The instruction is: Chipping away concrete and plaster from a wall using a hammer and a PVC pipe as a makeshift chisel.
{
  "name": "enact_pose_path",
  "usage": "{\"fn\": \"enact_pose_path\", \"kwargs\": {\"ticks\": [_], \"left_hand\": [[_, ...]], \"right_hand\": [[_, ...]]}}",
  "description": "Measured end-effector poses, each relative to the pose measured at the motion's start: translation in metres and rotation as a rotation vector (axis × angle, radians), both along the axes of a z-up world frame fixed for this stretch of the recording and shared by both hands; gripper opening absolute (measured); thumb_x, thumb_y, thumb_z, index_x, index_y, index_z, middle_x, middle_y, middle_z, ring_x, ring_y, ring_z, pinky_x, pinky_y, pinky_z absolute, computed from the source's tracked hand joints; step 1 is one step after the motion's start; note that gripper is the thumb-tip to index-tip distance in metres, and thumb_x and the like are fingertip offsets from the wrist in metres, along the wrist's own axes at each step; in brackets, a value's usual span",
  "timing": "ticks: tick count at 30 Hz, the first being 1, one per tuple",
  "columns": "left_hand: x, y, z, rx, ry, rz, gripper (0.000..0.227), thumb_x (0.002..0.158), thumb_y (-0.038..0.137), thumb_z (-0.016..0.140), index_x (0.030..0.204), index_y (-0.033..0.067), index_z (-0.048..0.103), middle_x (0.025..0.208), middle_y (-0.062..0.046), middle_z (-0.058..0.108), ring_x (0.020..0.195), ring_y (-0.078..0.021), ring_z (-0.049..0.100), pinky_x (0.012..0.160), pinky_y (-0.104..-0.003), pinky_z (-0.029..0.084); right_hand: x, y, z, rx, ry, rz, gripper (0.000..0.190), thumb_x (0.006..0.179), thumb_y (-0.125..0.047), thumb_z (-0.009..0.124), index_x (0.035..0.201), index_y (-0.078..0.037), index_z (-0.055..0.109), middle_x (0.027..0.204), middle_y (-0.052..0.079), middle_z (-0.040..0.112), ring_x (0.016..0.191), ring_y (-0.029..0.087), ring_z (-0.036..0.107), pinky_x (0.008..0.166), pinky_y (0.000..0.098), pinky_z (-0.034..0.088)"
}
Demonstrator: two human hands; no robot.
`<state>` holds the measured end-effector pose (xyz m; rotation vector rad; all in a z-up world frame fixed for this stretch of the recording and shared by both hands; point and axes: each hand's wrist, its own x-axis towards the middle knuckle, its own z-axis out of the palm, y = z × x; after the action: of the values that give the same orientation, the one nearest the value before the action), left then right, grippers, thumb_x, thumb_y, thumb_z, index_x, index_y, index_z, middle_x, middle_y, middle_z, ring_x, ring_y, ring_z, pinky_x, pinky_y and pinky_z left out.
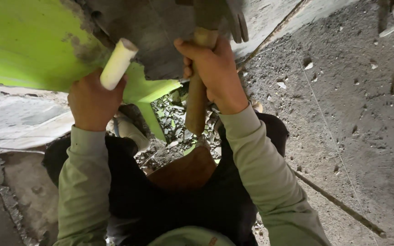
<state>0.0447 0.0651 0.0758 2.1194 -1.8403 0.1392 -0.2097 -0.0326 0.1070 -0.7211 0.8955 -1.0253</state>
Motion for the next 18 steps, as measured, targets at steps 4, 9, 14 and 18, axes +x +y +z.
{"fn": "enact_pose_path", "kwargs": {"ticks": [4, 9, 14, 18], "left_hand": [[-0.007, -0.007, 0.003, 0.002, 0.085, 0.012, 0.035, 0.097, 0.032, 0.085, 0.093, -0.002, 0.078, 0.071, -0.019, 0.071, 0.048, -0.0365, 0.061, 0.045, -0.045, 0.045], [-0.005, -0.015, -0.007, -0.086, 0.026, -0.014, 0.031, 0.095, 0.026, 0.087, 0.088, -0.0021, 0.077, 0.073, -0.02, 0.071, 0.051, -0.0387, 0.061, 0.046, -0.046, 0.046], [-0.007, -0.014, -0.005, -0.074, -0.002, 0.015, 0.026, 0.091, 0.025, 0.086, 0.091, 0.0, 0.079, 0.074, -0.02, 0.072, 0.054, -0.0415, 0.063, 0.048, -0.048, 0.048], [0.0, -0.019, -0.018, -0.036, 0.303, 0.13, 0.031, 0.09, 0.026, 0.087, 0.082, -0.0005, 0.073, 0.064, -0.022, 0.064, 0.068, -0.0421, 0.072, 0.053, -0.038, 0.048]], "right_hand": [[-0.001, 0.001, 0.005, 0.008, 0.041, 0.025, 0.014, 0.086, -0.006, 0.074, 0.089, 0.007, 0.069, 0.062, 0.007, 0.059, 0.048, 0.015, 0.052, 0.045, 0.0291, 0.048], [-0.005, 0.002, 0.005, -0.05, 0.084, 0.044, 0.013, 0.088, -0.008, 0.074, 0.088, 0.004, 0.07, 0.061, 0.005, 0.059, 0.047, 0.012, 0.051, 0.045, 0.0276, 0.045], [0.001, 0.012, -0.006, -0.085, 0.122, -0.048, 0.023, 0.088, -0.017, 0.076, 0.091, 0.0, 0.06, 0.062, 0.006, 0.061, 0.046, 0.015, 0.056, 0.044, 0.0286, 0.05], [0.016, 0.031, -0.001, 0.068, 0.692, 0.223, 0.064, 0.072, -0.083, 0.056, 0.087, -0.025, 0.078, 0.085, 0.003, 0.08, 0.1, 0.026, 0.078, 0.1, 0.0389, 0.055]]}}
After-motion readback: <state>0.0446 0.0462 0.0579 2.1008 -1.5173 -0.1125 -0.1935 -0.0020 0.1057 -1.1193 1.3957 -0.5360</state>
